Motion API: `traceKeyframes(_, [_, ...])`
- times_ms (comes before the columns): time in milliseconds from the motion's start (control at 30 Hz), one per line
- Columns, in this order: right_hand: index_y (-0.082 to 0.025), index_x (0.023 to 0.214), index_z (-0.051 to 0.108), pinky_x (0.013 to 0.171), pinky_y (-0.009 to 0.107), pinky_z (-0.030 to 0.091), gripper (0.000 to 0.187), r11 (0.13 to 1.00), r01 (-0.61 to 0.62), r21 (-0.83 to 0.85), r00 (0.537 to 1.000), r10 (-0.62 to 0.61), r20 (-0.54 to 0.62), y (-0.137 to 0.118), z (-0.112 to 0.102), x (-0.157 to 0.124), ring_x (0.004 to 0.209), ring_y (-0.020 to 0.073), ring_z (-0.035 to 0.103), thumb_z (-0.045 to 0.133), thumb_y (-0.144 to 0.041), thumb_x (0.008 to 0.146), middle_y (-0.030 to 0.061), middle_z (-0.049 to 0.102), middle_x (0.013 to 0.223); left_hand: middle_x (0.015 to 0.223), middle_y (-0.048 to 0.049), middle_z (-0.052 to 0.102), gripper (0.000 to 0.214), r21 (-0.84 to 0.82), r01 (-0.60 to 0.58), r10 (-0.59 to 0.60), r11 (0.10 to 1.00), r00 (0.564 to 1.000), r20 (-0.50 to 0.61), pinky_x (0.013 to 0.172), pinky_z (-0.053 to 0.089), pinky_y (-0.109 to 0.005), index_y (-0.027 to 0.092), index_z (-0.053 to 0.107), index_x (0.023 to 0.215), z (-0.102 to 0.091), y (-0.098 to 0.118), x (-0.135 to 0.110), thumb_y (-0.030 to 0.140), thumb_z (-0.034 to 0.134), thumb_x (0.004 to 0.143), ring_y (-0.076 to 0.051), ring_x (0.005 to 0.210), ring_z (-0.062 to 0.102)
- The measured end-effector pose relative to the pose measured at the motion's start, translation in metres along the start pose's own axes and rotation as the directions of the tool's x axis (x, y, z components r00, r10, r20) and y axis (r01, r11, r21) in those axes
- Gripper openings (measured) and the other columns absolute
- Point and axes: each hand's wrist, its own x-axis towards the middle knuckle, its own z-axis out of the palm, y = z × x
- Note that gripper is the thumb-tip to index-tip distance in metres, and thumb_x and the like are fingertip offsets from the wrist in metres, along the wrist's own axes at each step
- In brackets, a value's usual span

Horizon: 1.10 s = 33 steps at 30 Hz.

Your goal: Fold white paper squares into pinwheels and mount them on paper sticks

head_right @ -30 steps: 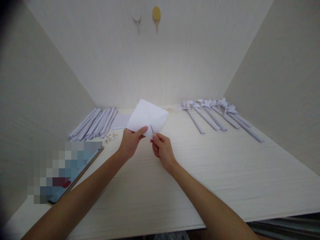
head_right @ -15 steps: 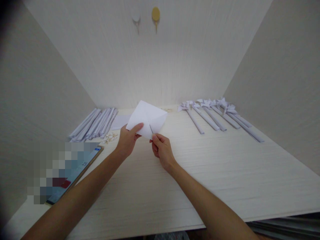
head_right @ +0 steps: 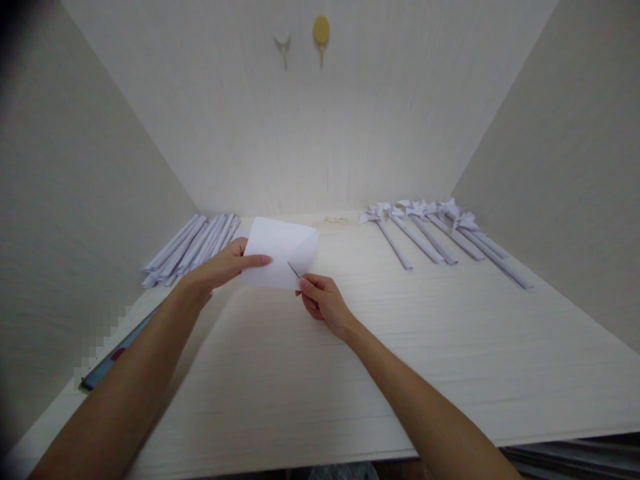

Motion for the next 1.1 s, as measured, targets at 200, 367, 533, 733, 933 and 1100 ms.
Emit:
traceKeyframes(200, [-0.015,0.061,0.050,0.029,0.016,0.007,0.031,0.999,0.029,0.014,0.998,-0.028,-0.058,-0.002,0.000,-0.001,0.028,0.0003,0.019,0.061,-0.044,0.063,-0.0106,0.032,0.037,0.055,-0.0042,0.062,0.023,-0.146,-0.006,-0.010,0.989,0.995,-0.104,0.038,0.033,-0.018,0.013,0.064,0.062,0.001,-0.005,0.006,0.033,0.071,0.054,-0.010,0.043,0.051])
traceKeyframes(367, [-0.016,0.062,0.050,0.029,0.016,0.006,0.029,0.993,0.097,0.064,0.984,-0.086,-0.153,-0.002,0.001,-0.001,0.028,0.0004,0.019,0.059,-0.044,0.065,-0.0106,0.033,0.038,0.040,0.0026,0.049,0.030,-0.217,-0.141,0.071,0.966,0.951,-0.302,0.033,0.022,-0.016,0.012,0.055,0.052,0.012,-0.008,0.014,0.038,0.071,0.055,-0.003,0.032,0.035])
traceKeyframes(533, [-0.016,0.063,0.050,0.029,0.016,0.007,0.029,0.991,0.103,0.083,0.983,-0.089,-0.158,0.001,0.004,-0.001,0.028,0.0003,0.019,0.059,-0.043,0.065,-0.0104,0.033,0.038,0.040,0.0010,0.049,0.031,-0.244,-0.135,0.073,0.960,0.966,-0.247,0.032,0.025,-0.017,0.011,0.053,0.052,0.024,-0.006,0.014,0.036,0.070,0.056,-0.004,0.032,0.039])
traceKeyframes(733, [-0.016,0.064,0.050,0.029,0.016,0.007,0.027,0.991,0.093,0.095,0.986,-0.079,-0.145,0.003,0.006,-0.001,0.028,0.0003,0.020,0.058,-0.041,0.067,-0.0104,0.034,0.038,0.037,0.0026,0.047,0.029,-0.276,-0.184,0.080,0.943,0.934,-0.349,0.032,0.026,-0.017,0.011,0.052,0.049,0.041,-0.006,0.012,0.033,0.069,0.057,-0.004,0.031,0.039])
traceKeyframes(933, [-0.016,0.064,0.050,0.030,0.016,0.007,0.027,0.990,0.099,0.097,0.986,-0.085,-0.142,0.003,0.006,-0.002,0.028,0.0003,0.020,0.057,-0.041,0.068,-0.0105,0.033,0.038,0.042,-0.0006,0.054,0.019,-0.366,-0.134,-0.014,0.921,0.927,-0.375,0.040,0.040,-0.017,0.009,0.055,0.055,0.053,-0.005,0.012,0.022,0.066,0.063,-0.007,0.037,0.049])
traceKeyframes(1100, [-0.016,0.063,0.050,0.029,0.016,0.007,0.028,0.989,0.109,0.099,0.982,-0.091,-0.167,0.003,0.005,-0.001,0.027,0.0004,0.020,0.058,-0.042,0.066,-0.0105,0.034,0.037,0.056,-0.0029,0.063,0.004,-0.441,-0.111,-0.048,0.891,0.941,-0.334,0.061,0.053,-0.022,0.007,0.057,0.065,0.056,0.002,0.008,0.009,0.060,0.066,-0.011,0.053,0.062])
